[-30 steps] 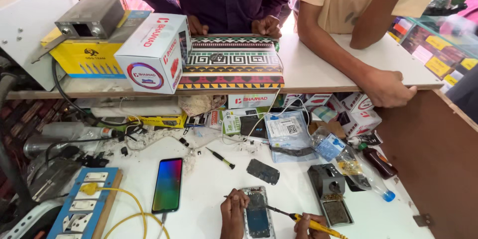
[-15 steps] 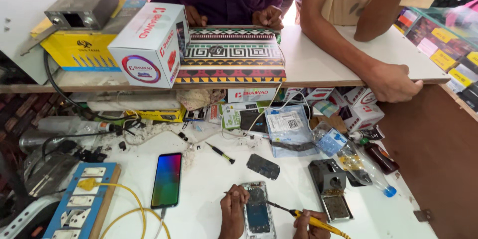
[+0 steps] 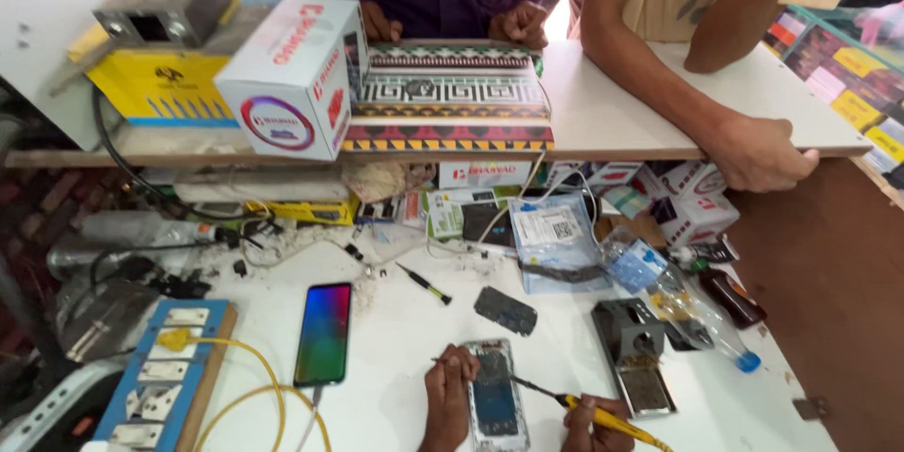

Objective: The person uses a soldering iron and tweezers to work on a disassembled mobile phone motherboard. They repeatedly apply the soldering iron to small components while holding the board steady, occasionally adjusting the tweezers. The phone casing and other tools remain on the cluttered workbench throughout.

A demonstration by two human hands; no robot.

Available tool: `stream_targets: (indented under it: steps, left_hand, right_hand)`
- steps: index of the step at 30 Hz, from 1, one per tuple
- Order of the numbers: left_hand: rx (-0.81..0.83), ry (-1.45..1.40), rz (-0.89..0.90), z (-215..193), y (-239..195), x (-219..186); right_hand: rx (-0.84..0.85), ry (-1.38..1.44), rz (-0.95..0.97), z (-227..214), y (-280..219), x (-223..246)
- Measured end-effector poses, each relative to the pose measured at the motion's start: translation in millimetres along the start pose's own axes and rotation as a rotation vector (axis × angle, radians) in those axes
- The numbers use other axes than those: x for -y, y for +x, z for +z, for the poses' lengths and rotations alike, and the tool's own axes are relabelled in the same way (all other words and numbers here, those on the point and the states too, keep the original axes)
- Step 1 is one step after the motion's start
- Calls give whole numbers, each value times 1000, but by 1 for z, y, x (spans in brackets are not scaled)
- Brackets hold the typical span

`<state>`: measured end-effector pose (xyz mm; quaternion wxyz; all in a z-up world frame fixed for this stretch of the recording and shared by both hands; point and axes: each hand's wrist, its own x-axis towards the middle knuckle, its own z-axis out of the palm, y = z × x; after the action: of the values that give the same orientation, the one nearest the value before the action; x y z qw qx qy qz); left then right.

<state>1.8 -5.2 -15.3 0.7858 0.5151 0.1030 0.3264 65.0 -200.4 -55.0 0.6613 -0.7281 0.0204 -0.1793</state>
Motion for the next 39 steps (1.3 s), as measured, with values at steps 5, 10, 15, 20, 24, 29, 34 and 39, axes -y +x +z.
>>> stream_targets:
  steps: [5, 10, 15, 20, 24, 29, 34, 39]
  left_hand:
    - [-9, -24, -37, -2, -7, -3]
    - [21, -34, 12, -3, -2, 1]
    - [-45, -15, -73, -6, 1, 14]
    - [-54, -36, -72, -15, 5, 34]
    - [-50, -72, -54, -15, 3, 39]
    - [-55, -61, -86, -13, 5, 26]
    - [-28, -56, -42, -7, 3, 17]
    - [-16, -53, -3, -8, -1, 18]
  right_hand:
    - [8, 60, -131, 6, 0, 6]
    - [7, 8, -42, 3, -4, 6]
    - [-6, 6, 3, 3, 10, -18]
    - [21, 22, 20, 5, 20, -60]
    - [53, 10, 28, -3, 19, -80]
    - [73, 22, 23, -4, 19, -90]
    - [89, 35, 6, -13, 18, -95]
    - [84, 18, 40, -12, 12, -86]
